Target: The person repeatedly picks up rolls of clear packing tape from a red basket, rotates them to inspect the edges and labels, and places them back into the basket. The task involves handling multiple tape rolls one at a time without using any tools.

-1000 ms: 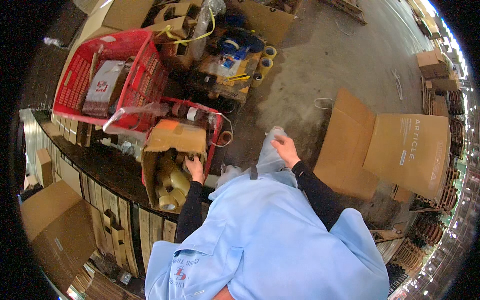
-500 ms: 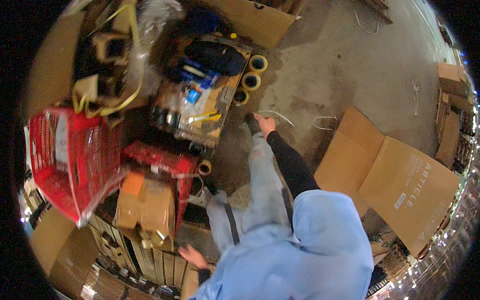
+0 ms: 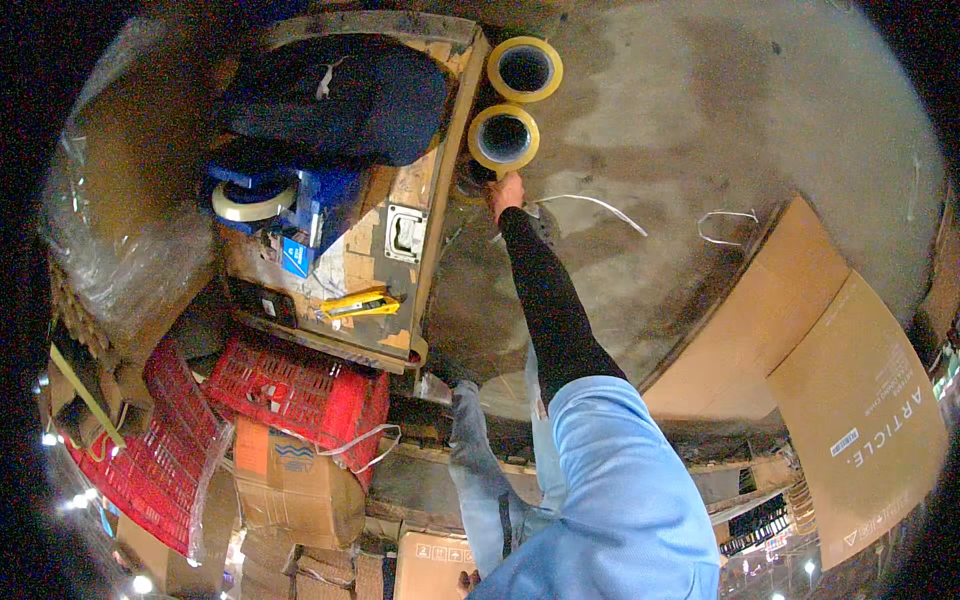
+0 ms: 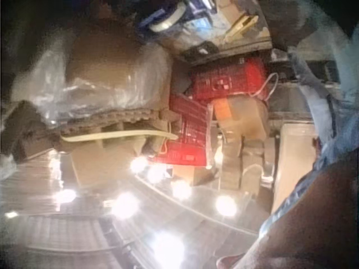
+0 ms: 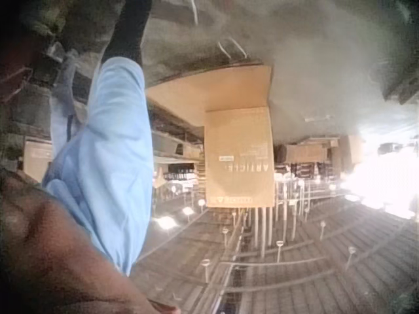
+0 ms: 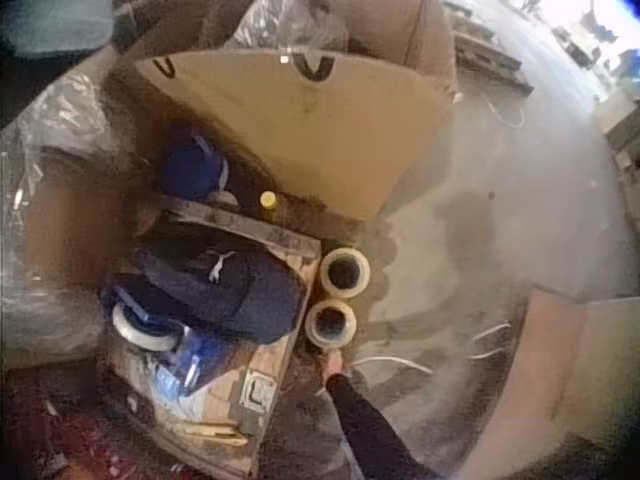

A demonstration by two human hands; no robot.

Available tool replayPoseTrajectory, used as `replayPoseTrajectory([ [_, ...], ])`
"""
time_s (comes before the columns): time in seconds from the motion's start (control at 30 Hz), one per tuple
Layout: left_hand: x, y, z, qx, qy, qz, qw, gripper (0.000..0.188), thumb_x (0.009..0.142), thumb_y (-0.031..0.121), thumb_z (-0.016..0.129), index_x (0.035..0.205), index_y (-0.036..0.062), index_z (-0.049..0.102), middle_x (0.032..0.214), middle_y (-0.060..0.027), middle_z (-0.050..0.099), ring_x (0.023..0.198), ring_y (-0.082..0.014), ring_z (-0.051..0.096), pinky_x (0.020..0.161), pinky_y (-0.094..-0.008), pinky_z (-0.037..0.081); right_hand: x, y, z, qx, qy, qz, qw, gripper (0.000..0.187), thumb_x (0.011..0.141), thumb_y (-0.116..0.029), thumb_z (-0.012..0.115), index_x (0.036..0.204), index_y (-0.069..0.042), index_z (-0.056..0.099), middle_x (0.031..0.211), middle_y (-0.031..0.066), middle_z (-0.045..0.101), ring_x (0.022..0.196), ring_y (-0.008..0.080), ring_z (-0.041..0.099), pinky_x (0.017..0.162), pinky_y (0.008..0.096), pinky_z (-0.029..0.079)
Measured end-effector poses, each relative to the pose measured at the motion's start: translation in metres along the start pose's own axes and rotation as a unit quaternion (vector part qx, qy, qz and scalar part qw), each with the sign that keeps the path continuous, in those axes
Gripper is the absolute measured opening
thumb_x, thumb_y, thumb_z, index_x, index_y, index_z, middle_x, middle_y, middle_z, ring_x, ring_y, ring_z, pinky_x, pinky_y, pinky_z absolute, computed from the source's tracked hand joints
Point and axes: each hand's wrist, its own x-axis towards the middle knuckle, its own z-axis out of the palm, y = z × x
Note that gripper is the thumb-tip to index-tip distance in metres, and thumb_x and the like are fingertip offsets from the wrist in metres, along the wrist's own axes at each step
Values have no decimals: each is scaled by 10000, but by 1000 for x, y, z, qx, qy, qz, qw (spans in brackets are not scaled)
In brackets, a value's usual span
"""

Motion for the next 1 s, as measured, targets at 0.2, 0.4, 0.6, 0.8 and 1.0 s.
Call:
replayPoseTrajectory([
  [0.2,-37,38,18,83,13,-39,996,211,957,171,604,1007,-35,593,770,-55,616,667,-122,511,574,-311,434,-26,17,-19,-98,64,-103,988,484,747,-16,641,1229,-53,666,940,141,740,795,221,694,744,353,544],
  [0.4,-82,119,46,67,45,-28,996,271,962,224,620,1012,-42,615,750,-47,591,667,-133,498,586,-307,423,-120,-12,-130,115,-243,72,960,393,779,44,594,1167,18,642,1056,74,708,901,188,684,824,336,565],
  [0.6,-111,262,88,69,9,175,982,492,1023,222,572,1427,-24,436,1355,-172,542,1248,-232,518,1061,-374,410,-269,-168,-229,113,-395,26,912,505,878,-22,671,1372,13,570,1307,88,654,1150,170,635,990,324,516],
  [0.8,-118,409,111,-219,-139,506,823,557,1016,280,600,1474,72,361,1582,-159,348,1403,-364,396,1122,-481,388,-414,-313,-245,56,-513,-153,843,558,905,-116,706,1418,18,533,1383,103,615,1240,165,582,1074,334,450],
  [1.0,-177,450,59,-491,-418,349,680,767,946,591,598,1504,120,362,1508,-73,451,1375,-260,450,1119,-451,398,-568,-380,-203,10,-531,-376,759,588,854,-94,748,1401,-1,555,1385,160,613,1287,223,573,1082,361,443],
])
